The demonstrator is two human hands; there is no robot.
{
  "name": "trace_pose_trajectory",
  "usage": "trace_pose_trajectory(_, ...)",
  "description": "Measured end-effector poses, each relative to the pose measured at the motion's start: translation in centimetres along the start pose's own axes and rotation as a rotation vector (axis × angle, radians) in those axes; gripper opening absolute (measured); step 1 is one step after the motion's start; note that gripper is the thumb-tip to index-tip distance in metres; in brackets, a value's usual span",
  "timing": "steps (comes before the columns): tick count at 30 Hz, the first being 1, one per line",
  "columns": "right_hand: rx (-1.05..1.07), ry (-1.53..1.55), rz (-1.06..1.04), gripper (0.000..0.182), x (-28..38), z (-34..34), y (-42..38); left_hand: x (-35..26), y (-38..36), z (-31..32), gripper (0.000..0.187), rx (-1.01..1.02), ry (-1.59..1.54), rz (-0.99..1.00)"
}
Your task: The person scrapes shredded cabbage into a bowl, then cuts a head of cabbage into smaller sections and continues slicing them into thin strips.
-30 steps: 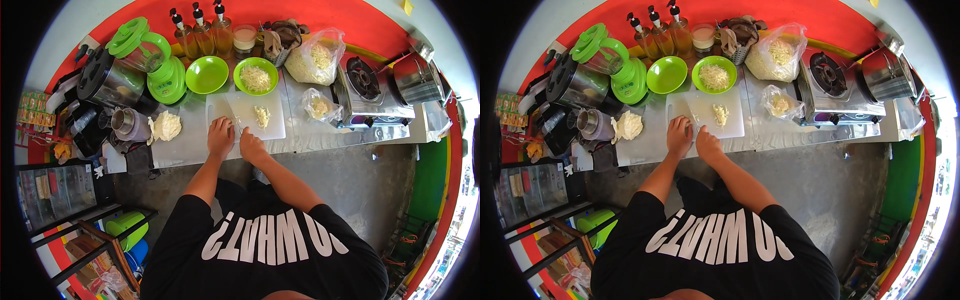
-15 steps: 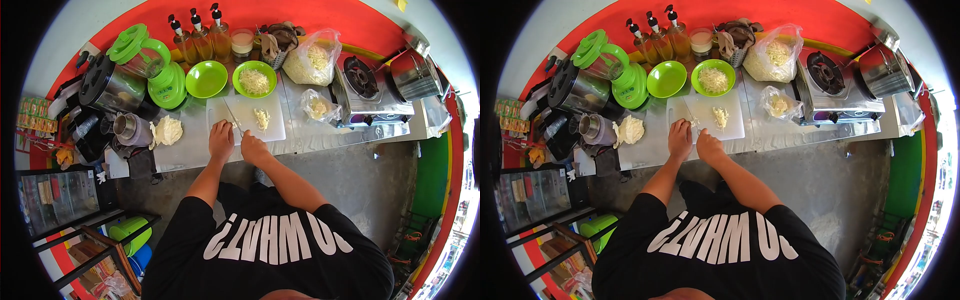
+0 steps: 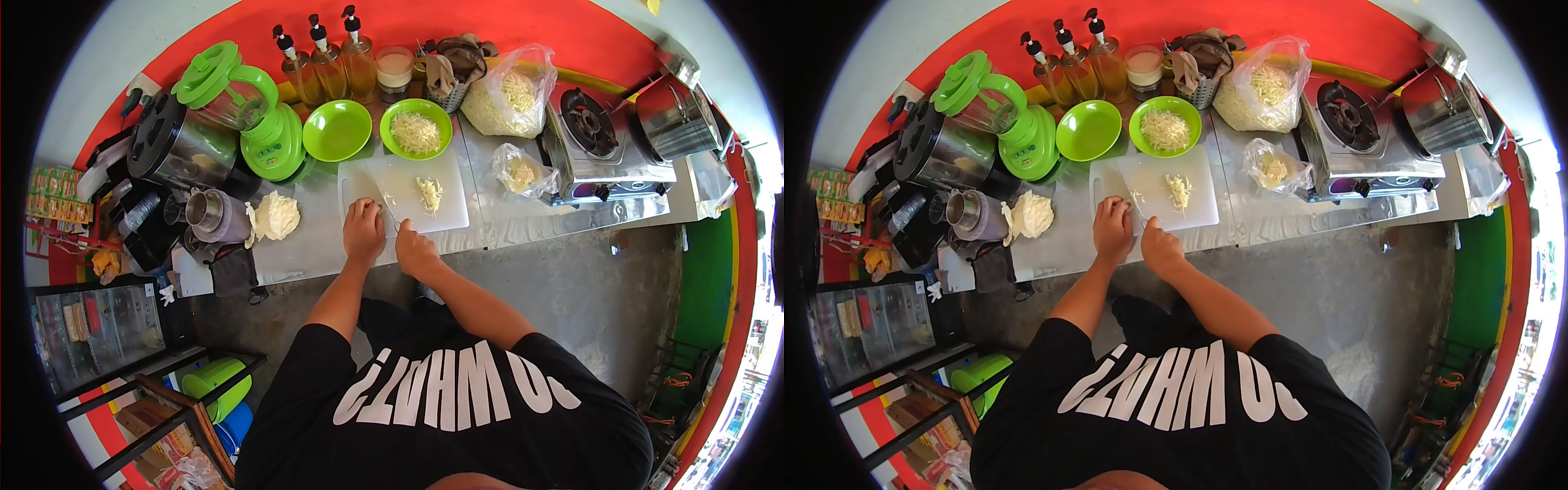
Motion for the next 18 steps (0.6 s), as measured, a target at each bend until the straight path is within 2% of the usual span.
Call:
trace_pose_trajectory(2,-0.006,0.009,-0.014,0.036,0.0,0.0,0.9,0.0,0.1,0.1,0.014,0.063,0.045,-0.044)
trace_pose_trajectory(6,0.042,0.011,-0.054,0.038,0.7,-2.3,1.4,0.3,-0.1,0.5,0.017,0.030,-0.005,-0.074)
trace_pose_trajectory(9,0.040,0.053,-0.028,0.037,0.3,-1.6,0.9,0.6,-0.1,0.5,0.020,-0.031,-0.028,-0.059)
trace_pose_trajectory(13,0.003,0.058,-0.009,0.036,0.1,0.2,0.8,0.5,-0.2,0.3,0.015,-0.053,-0.075,-0.082)
trace_pose_trajectory(18,0.028,-0.001,-0.054,0.036,0.9,-2.3,1.5,0.8,-0.2,0.5,0.010,-0.036,-0.087,-0.060)
Point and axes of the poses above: each hand's wrist, its own y-axis towards the middle knuckle, its own z-axis out of the palm, x = y × z, the point moved 6 cm from there along y, towards the middle knuckle, and after that the axes turned 12 degrees about x, right-handed, at the moved point
